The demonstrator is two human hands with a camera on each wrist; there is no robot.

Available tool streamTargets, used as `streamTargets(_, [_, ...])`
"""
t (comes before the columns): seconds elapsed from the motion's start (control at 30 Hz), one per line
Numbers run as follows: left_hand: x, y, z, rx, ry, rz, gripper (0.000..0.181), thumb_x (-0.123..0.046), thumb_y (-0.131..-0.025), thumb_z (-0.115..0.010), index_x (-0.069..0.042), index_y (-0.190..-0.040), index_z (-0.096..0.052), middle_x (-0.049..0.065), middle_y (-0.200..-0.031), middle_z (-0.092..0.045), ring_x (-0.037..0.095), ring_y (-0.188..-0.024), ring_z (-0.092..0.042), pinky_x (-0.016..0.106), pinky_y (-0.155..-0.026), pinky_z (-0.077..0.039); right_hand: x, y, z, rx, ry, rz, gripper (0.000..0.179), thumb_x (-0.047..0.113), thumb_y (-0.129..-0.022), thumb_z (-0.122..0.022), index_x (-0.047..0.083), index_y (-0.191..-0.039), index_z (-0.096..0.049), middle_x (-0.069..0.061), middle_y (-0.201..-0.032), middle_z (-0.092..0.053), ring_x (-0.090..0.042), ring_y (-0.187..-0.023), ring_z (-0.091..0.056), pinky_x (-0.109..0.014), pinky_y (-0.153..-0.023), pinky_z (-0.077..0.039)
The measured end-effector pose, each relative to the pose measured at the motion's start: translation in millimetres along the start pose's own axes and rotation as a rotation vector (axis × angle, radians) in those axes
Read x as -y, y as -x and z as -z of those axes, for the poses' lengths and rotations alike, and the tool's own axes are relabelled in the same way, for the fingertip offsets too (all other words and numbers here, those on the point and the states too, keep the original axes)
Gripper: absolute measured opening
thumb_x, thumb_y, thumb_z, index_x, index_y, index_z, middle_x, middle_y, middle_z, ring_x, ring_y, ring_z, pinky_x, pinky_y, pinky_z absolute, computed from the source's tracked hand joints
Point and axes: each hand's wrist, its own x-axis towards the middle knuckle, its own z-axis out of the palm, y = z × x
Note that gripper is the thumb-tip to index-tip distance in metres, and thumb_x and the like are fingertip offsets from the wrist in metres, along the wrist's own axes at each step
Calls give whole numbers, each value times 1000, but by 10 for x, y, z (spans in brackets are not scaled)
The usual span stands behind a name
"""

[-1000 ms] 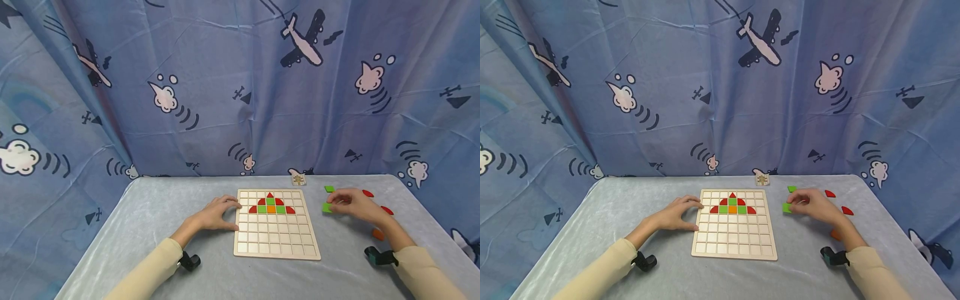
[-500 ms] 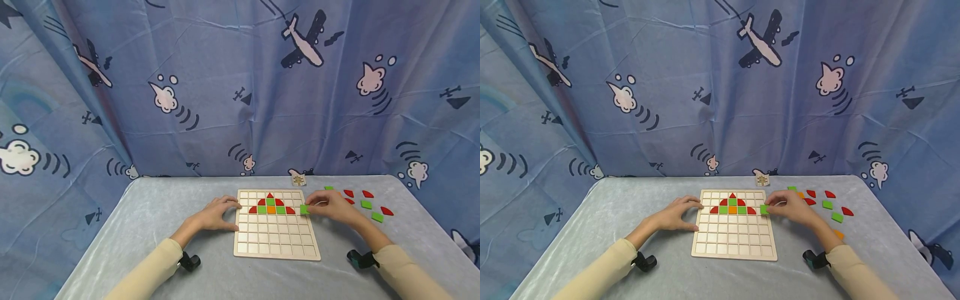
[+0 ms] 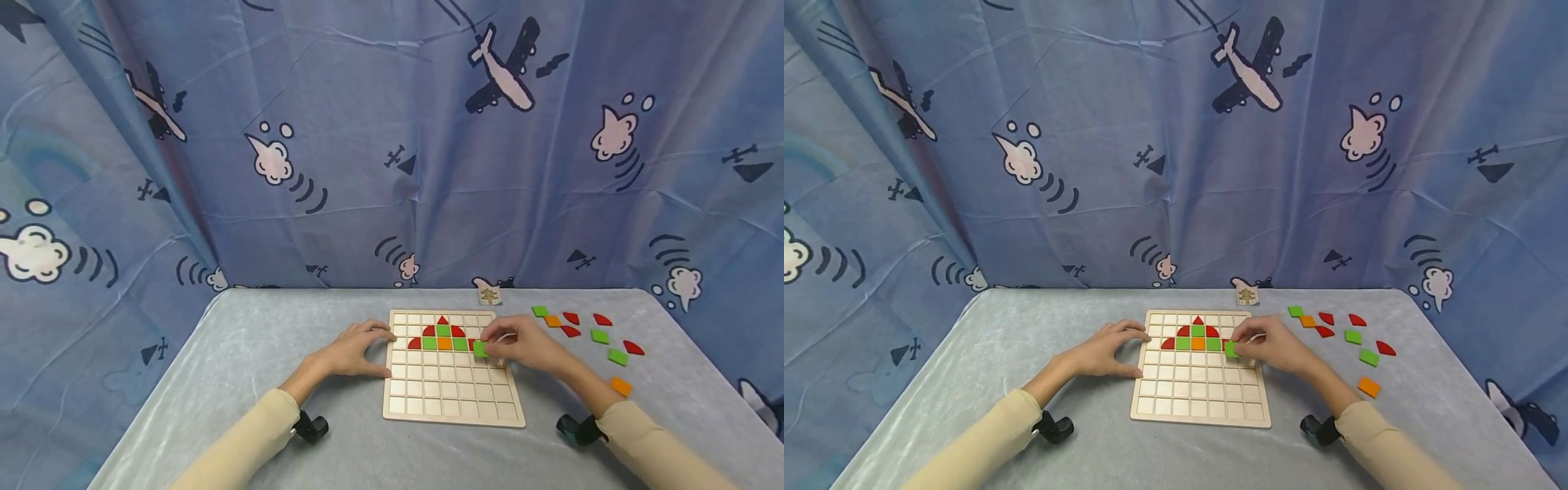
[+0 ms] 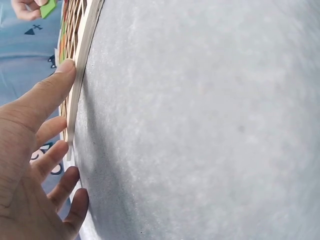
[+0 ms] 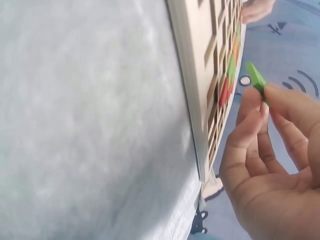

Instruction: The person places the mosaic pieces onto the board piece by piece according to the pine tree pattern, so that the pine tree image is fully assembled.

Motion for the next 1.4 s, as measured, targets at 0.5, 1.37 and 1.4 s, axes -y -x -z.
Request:
streamTargets(0.5, [-12,0,-8,-5,-3,-6,65,-48,-81,-78,-26,-138,-55,0,-151,-43,29,-133,-42,55,-108,-37,156,-138,-245,62,-46,24,15,10,-89,-72,1,-101,-69,-15,-93,-68,-19,-77,-63,-25,-66,-56])
streamTargets(1.37, [22,-2,-19,-14,5,-17,65,-47,-81,-78,-25,-138,-55,0,-151,-43,28,-133,-42,55,-108,-37,255,-344,-480,75,67,43,7,3,-85,-72,3,-91,-71,-8,-79,-70,-11,-66,-56,-22,-60,-48])
streamTargets(1.4, [24,0,-21,-15,4,-18,65,-47,-81,-78,-25,-138,-55,0,-151,-43,28,-133,-43,55,-108,-37,251,-349,-486,74,76,40,6,4,-84,-72,4,-90,-71,-7,-78,-69,-11,-67,-56,-22,-60,-48])
